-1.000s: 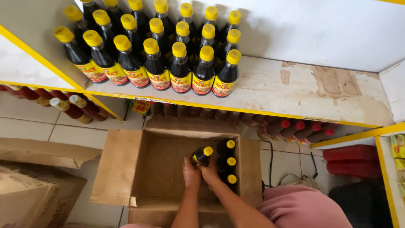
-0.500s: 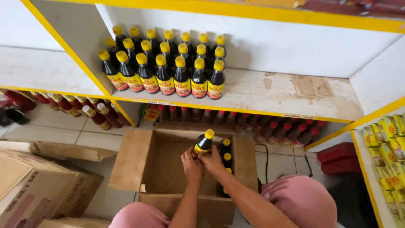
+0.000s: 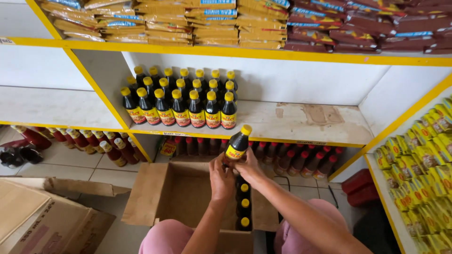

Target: Unpack bottles of sauce from a cardboard box and arrange them neatly on a grocery store shelf.

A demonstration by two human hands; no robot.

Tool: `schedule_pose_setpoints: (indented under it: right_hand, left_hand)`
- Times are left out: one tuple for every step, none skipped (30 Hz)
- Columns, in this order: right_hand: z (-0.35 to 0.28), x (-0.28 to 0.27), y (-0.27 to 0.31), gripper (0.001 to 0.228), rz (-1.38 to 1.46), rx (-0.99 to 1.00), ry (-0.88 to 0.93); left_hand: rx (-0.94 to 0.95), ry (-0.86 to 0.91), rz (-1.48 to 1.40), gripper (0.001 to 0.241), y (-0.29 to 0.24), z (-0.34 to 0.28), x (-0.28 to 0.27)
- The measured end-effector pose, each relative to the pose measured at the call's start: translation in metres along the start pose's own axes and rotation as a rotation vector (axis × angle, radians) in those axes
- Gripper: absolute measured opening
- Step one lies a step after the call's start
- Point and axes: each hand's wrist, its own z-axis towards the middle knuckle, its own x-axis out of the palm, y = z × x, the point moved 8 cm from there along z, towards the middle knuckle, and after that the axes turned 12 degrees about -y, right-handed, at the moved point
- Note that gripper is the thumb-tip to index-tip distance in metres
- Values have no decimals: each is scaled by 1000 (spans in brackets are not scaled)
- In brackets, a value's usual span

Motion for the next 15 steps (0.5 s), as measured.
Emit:
schedule_pose_setpoints:
  right_hand:
    - [4,-4,6,62,0,-7,0]
    - [10,-10,17,64,0,-78,-31]
    - [15,-16,28,67,0,-149,-61]
    - [27,-21,23,67,0,-157,-60]
    - [39,-28,20,67,19,-199,-73]
    - [51,-34,17,68,39,-240,-87]
    - [59,-40,15,68,41,-243,-88]
    - [68,-47,15,66,8,-270,-116]
    - [77,-54,13,63,-25,-294,-145]
    - [83,-58,17,63,-23,-296,-149]
    - [89,-61,21,64,10,-296,-141]
    - [95,-64,24,65,43,-296,-134]
    - [94,-67,37,65,47,-295,-144]
    - [94,-72,46,66,-60,-260,-197]
    - [94,-78,55,67,-167,-221,-251]
  left_hand:
    - [5,-3,-5,57,-4,2,6]
    - [30,19,-21,59,-10,4,14]
    - [56,39,-37,61,-16,7,23]
    - [61,36,-41,61,-13,10,33]
    - [89,61,-41,62,-12,11,44]
    - [116,87,-41,63,-10,13,57]
    - [121,88,-43,63,-12,16,64]
    - [119,113,-32,64,-13,18,73]
    - [117,140,-21,65,-14,20,83]
    - [120,143,-22,65,-12,22,93]
    - [116,162,-7,67,-9,24,103]
    - [112,180,8,69,-6,26,115]
    - [116,190,7,69,-5,28,123]
    - [124,207,20,73,-4,31,132]
    - [130,226,32,78,-3,33,141]
